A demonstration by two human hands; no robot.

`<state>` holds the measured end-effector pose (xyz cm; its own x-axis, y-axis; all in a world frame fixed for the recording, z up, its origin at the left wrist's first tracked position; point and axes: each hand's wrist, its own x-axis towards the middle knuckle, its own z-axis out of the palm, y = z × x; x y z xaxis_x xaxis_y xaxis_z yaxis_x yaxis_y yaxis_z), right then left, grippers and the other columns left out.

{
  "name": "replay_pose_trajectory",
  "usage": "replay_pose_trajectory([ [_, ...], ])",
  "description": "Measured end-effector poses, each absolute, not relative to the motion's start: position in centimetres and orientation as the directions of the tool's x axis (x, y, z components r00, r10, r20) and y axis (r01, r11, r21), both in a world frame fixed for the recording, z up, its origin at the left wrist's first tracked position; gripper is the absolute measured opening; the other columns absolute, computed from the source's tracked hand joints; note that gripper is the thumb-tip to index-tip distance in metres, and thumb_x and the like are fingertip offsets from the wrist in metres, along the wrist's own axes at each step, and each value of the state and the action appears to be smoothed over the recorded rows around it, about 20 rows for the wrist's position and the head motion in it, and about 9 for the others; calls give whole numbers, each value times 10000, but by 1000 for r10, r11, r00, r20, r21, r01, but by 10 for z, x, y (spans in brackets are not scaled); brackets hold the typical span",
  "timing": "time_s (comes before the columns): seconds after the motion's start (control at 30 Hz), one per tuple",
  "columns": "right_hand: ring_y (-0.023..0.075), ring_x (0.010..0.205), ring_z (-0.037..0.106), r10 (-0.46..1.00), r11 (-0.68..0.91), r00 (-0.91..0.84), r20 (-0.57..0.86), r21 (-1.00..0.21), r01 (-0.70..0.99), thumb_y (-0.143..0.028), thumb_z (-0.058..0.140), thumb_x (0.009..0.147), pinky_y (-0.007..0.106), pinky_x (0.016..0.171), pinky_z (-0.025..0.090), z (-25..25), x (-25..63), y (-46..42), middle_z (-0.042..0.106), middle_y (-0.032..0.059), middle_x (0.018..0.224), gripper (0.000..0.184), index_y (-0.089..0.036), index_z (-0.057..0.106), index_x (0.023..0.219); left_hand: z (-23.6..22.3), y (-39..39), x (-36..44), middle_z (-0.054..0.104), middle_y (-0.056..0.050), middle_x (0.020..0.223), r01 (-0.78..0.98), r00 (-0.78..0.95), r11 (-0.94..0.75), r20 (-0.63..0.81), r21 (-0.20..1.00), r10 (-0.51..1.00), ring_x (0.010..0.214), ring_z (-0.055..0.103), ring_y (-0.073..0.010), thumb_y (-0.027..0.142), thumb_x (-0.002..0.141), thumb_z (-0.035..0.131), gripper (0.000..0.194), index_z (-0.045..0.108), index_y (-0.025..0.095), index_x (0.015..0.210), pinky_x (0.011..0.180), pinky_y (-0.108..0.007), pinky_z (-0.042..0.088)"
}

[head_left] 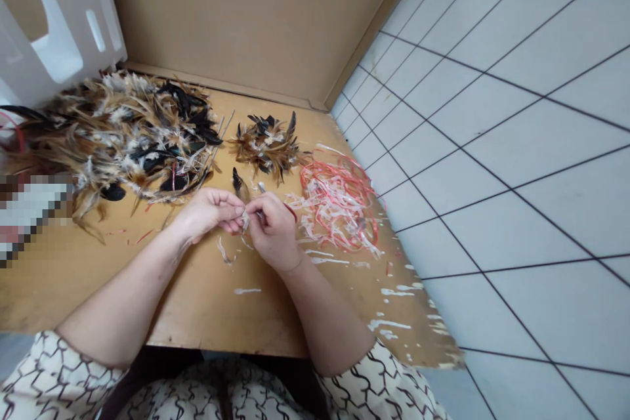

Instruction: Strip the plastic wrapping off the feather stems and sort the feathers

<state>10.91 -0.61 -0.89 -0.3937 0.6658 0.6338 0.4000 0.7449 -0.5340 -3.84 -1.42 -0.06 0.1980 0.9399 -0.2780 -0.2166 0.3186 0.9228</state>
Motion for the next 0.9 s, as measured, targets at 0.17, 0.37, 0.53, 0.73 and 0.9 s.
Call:
replay_pose_trajectory([
  [0.17, 130, 641, 492, 688, 724, -357, 632, -560, 403, -76, 409, 741, 259, 564, 382, -9, 109, -6, 501, 3, 660, 155, -205, 475, 686, 3, -16, -36, 631, -5, 511, -149, 178, 229, -202, 962, 963, 431, 546, -78, 206, 585, 719, 135, 619, 122, 625, 469, -203, 455],
  [0.37, 130, 637, 492, 689, 722, -340, 640, -565, 399, -97, 426, 756, 262, 571, 389, -9, 110, -6, 505, 0, 651, 142, -204, 481, 682, 4, -19, -30, 600, 29, 513, -87, 155, 137, -123, 987, 980, 435, 536, -59, 170, 630, 619, 63, 565, 138, 622, 479, -186, 451],
  [0.53, 132, 628, 492, 715, 695, -337, 612, -575, 432, -103, 449, 753, 265, 585, 389, -8, 111, -6, 515, -7, 626, 147, -213, 466, 657, 4, -19, -30, 579, 45, 503, -69, 59, 84, -80, 994, 995, 411, 533, -67, 176, 629, 575, 69, 516, 154, 657, 437, -179, 421],
  [0.73, 129, 634, 491, 757, 653, -336, 560, -632, 417, -84, 441, 737, 254, 585, 383, -2, 112, -7, 510, -8, 631, 144, -208, 449, 664, 3, -17, -30, 584, 36, 499, -102, 1, 70, -70, 992, 998, 385, 522, -73, 201, 654, 533, 76, 474, 163, 684, 418, -187, 412],
  [0.9, 122, 623, 476, 741, 671, -362, 565, -636, 381, -61, 415, 706, 245, 581, 374, 0, 114, -8, 482, -14, 617, 152, -202, 436, 654, 1, -15, -29, 558, 49, 467, -98, -15, 87, -89, 991, 996, 353, 494, -68, 209, 657, 535, 80, 473, 165, 681, 394, -182, 383],
])
